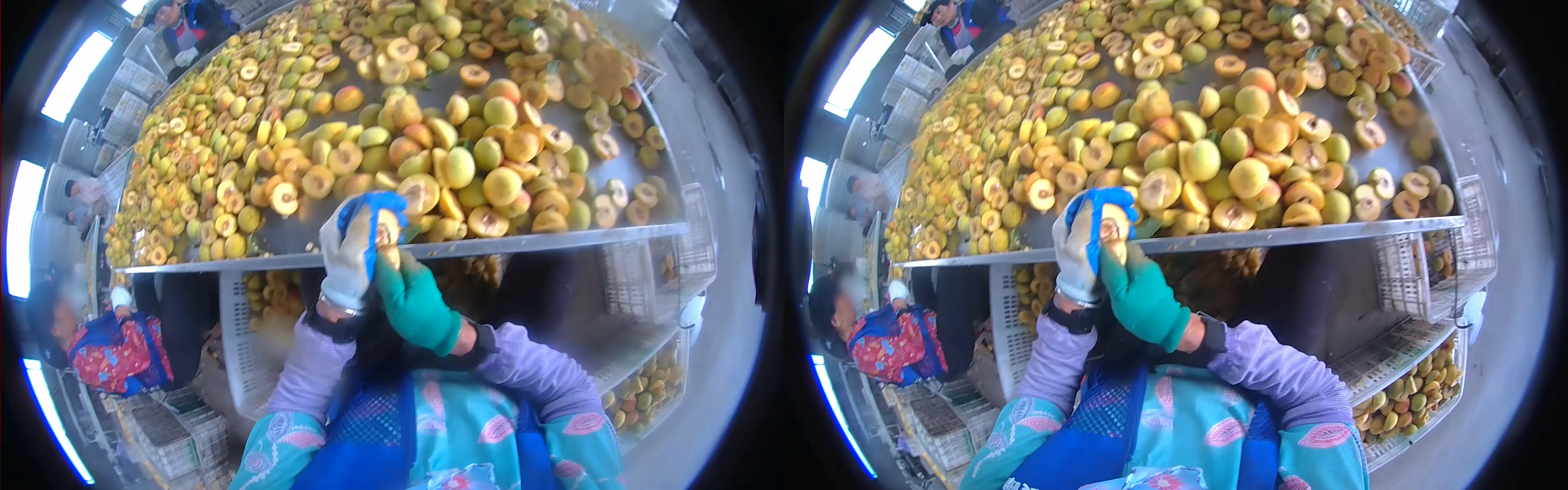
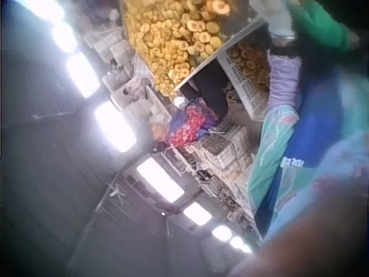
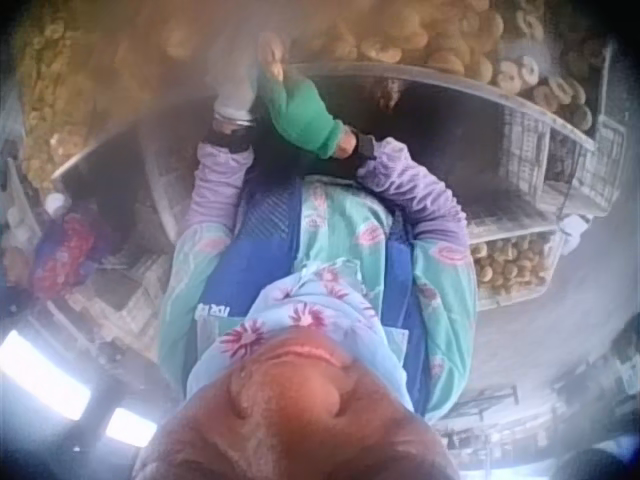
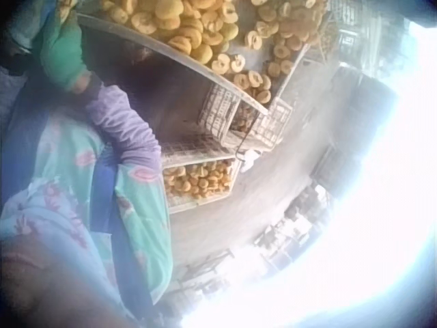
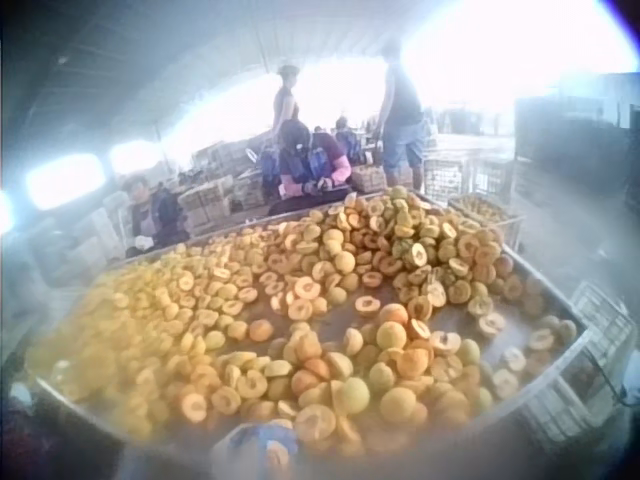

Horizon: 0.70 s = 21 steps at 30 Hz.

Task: The person repeatedly picks up halved stone fruit from a large metal table, removes the pits by hand, and places the pitted halves back on the table. The person wears gloves and works continuously at a processing station with other workers visible in the background.

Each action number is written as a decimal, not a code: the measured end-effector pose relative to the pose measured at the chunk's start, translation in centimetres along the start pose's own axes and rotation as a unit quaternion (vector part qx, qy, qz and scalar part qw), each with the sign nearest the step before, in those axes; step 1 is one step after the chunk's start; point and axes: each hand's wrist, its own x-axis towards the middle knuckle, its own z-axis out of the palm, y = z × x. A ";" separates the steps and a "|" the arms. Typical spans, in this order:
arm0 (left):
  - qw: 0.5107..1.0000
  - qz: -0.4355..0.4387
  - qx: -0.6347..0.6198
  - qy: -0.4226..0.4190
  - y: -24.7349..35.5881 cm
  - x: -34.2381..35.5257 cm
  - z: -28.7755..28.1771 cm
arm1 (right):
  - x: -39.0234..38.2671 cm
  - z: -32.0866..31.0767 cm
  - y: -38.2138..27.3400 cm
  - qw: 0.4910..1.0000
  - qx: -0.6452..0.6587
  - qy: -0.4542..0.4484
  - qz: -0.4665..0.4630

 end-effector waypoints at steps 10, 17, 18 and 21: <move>0.974 -0.169 -0.144 -0.046 0.7 1.4 0.0 | 0.9 -2.0 -2.1 0.978 0.093 -0.073 0.170; 0.987 -0.032 0.017 -0.159 0.2 3.1 -0.3 | 0.6 -2.3 -3.4 0.849 0.386 -0.227 0.280; 0.972 0.073 0.026 -0.221 0.3 4.5 -0.2 | 0.7 -2.7 -3.6 0.857 0.373 -0.214 0.284; 0.945 0.162 -0.005 -0.284 -0.6 5.7 0.1 | 0.7 -2.6 -3.2 0.805 0.475 -0.220 0.280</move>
